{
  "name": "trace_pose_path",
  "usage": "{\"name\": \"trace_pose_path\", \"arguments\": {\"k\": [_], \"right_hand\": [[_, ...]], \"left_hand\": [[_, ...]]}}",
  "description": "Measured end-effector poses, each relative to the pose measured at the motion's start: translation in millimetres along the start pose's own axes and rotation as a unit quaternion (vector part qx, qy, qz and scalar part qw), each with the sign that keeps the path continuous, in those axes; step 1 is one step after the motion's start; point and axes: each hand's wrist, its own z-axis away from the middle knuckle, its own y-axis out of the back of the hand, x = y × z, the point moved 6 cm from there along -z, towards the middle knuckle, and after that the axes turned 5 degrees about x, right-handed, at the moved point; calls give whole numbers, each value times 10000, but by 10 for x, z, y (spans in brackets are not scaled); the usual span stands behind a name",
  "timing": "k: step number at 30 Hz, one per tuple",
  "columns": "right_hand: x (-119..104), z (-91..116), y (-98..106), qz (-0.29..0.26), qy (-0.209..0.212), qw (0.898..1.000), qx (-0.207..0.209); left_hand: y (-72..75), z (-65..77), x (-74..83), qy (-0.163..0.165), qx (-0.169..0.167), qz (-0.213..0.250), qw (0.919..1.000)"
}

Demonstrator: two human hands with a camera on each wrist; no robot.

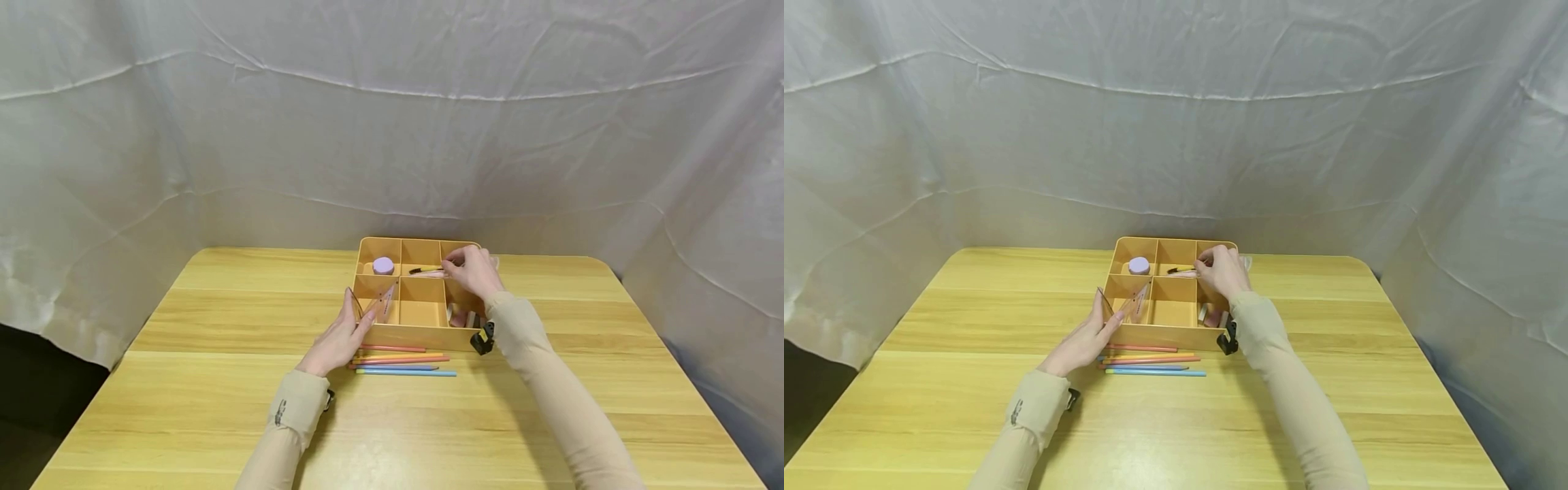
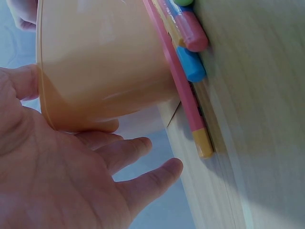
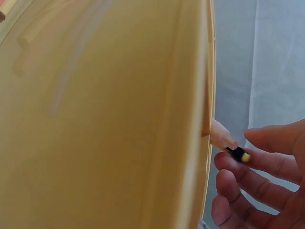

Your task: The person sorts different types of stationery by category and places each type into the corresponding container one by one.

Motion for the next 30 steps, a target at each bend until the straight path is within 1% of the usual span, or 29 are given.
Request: {"name": "trace_pose_path", "arguments": {"k": [5,13,18,24,30], "right_hand": [[1,14,5,-122,-47,9999,-40],[21,20,-3,-126,-137,9997,-143],[34,42,23,-183,-127,9997,-76],[29,178,104,-289,-197,9994,-16],[28,379,177,-421,-66,9990,142]], "left_hand": [[1,1,-5,14,0,-11,10000],[2,0,-5,23,18,13,10000],[-3,-1,-3,11,20,6,10000],[-9,-4,0,5,-3,-5,10000],[-10,-1,-5,21,-19,21,10000]]}}
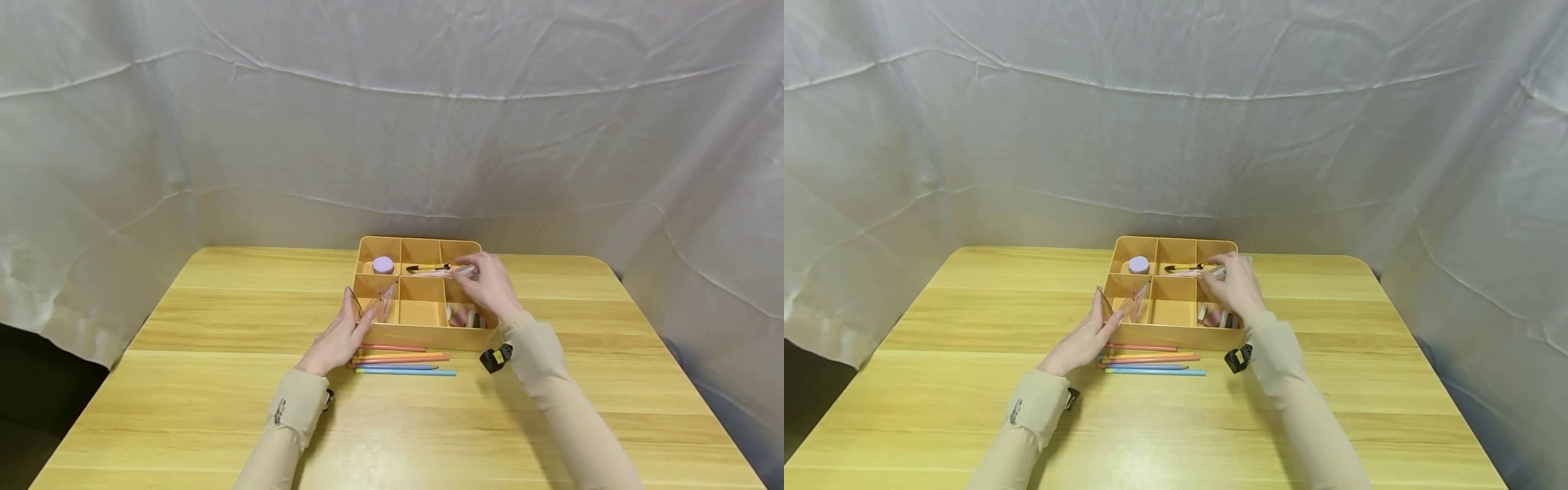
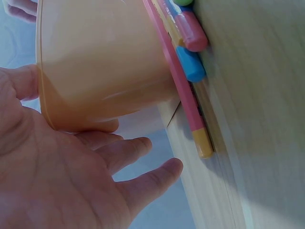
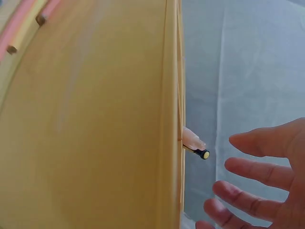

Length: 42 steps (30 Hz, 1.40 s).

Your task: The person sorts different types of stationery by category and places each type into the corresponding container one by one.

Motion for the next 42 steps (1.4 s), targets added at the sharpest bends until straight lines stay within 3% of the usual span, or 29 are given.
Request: {"name": "trace_pose_path", "arguments": {"k": [12,22,42], "right_hand": [[150,382,-22,-546,681,9937,699],[229,537,-140,-889,1344,9730,1655],[258,631,-268,-815,1234,9795,1368]], "left_hand": [[18,16,-14,57,9,-51,10000],[21,35,-21,72,-12,-62,10000],[48,65,-8,4,125,1,9999]]}}
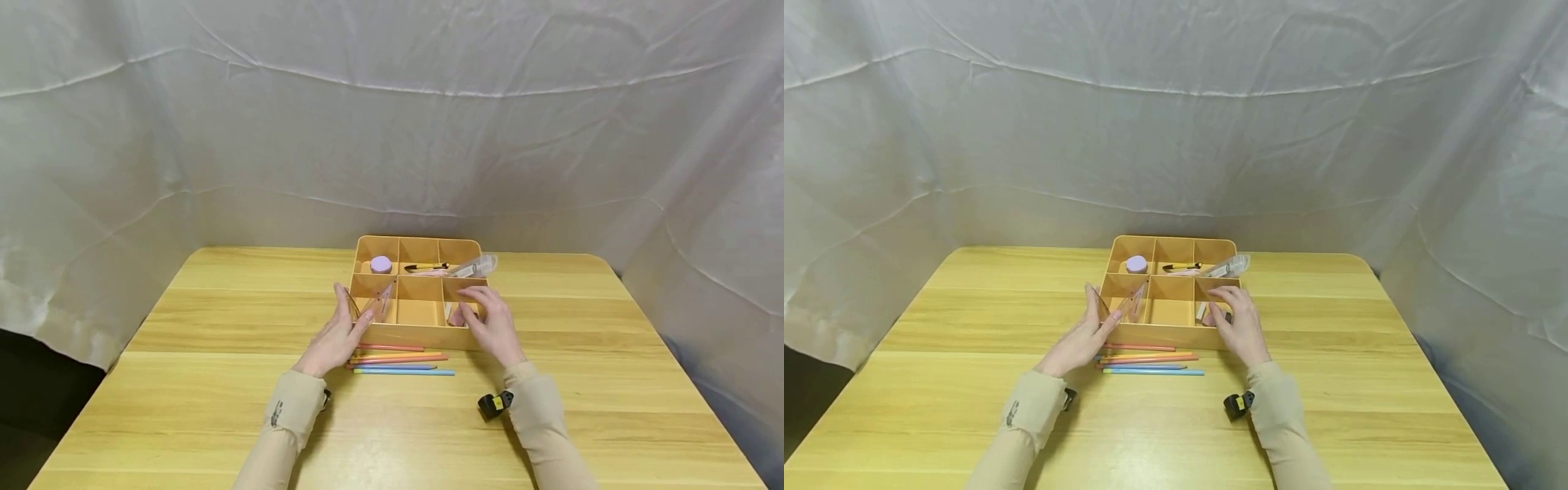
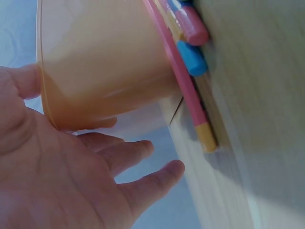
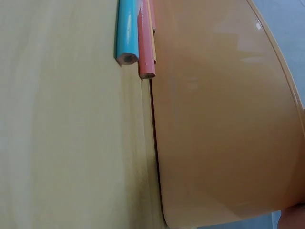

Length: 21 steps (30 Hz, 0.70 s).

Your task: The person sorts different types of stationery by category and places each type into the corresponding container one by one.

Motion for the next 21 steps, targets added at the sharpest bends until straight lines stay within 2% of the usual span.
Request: {"name": "trace_pose_path", "arguments": {"k": [6,9,12,14,15,18,21], "right_hand": [[-5,-2,-28,60,-12,9999,-128],[-12,-6,-38,53,-2,9999,-144],[-16,-8,-44,54,14,9999,-140],[-20,-8,-42,52,21,9999,-130],[-20,-7,-41,54,19,9999,-128],[-23,-7,-36,49,29,9999,-111],[-25,-5,-36,58,43,9999,-94]], "left_hand": [[122,26,2,-61,401,-261,9988],[233,58,80,-334,791,-443,9953],[337,107,223,-909,1193,-651,9865],[394,150,342,-1448,1478,-724,9757],[420,175,407,-1776,1634,-750,9675],[467,265,593,-2743,2002,-774,9374],[473,356,730,-3380,2109,-863,9132]]}}
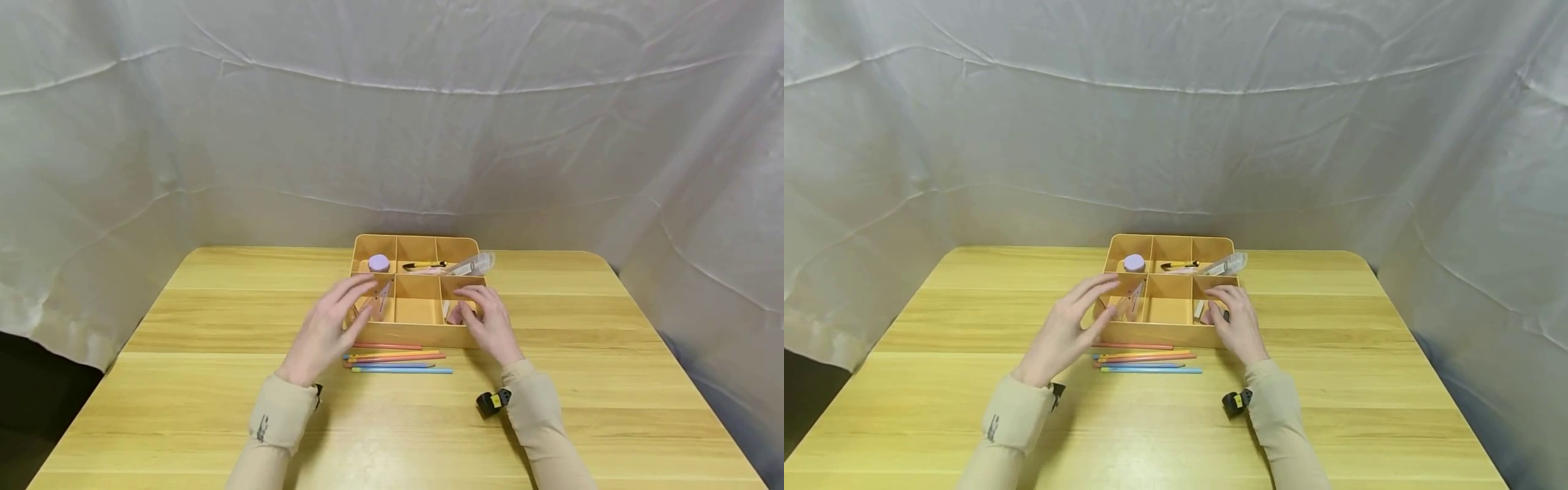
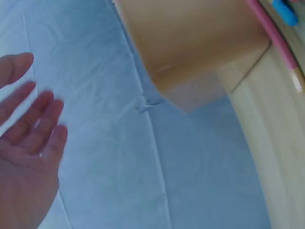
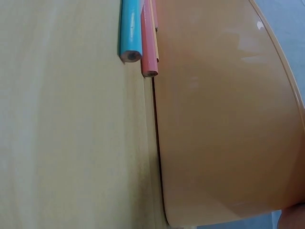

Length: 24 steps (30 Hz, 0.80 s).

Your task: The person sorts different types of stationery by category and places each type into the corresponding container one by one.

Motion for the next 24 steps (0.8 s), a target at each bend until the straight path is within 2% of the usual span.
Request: {"name": "trace_pose_path", "arguments": {"k": [4,10,17,24], "right_hand": [[-7,0,7,25,-30,10000,-18],[-14,-4,7,56,-76,9999,-67],[1,-2,-2,90,-116,9999,-83],[-10,-3,2,97,-22,9999,-25]], "left_hand": [[11,-4,141,-445,-198,13,9988],[-38,16,257,-783,-699,-154,9944],[-179,51,320,-710,-1402,-371,9869],[-349,104,339,-340,-2249,-271,9734]]}}
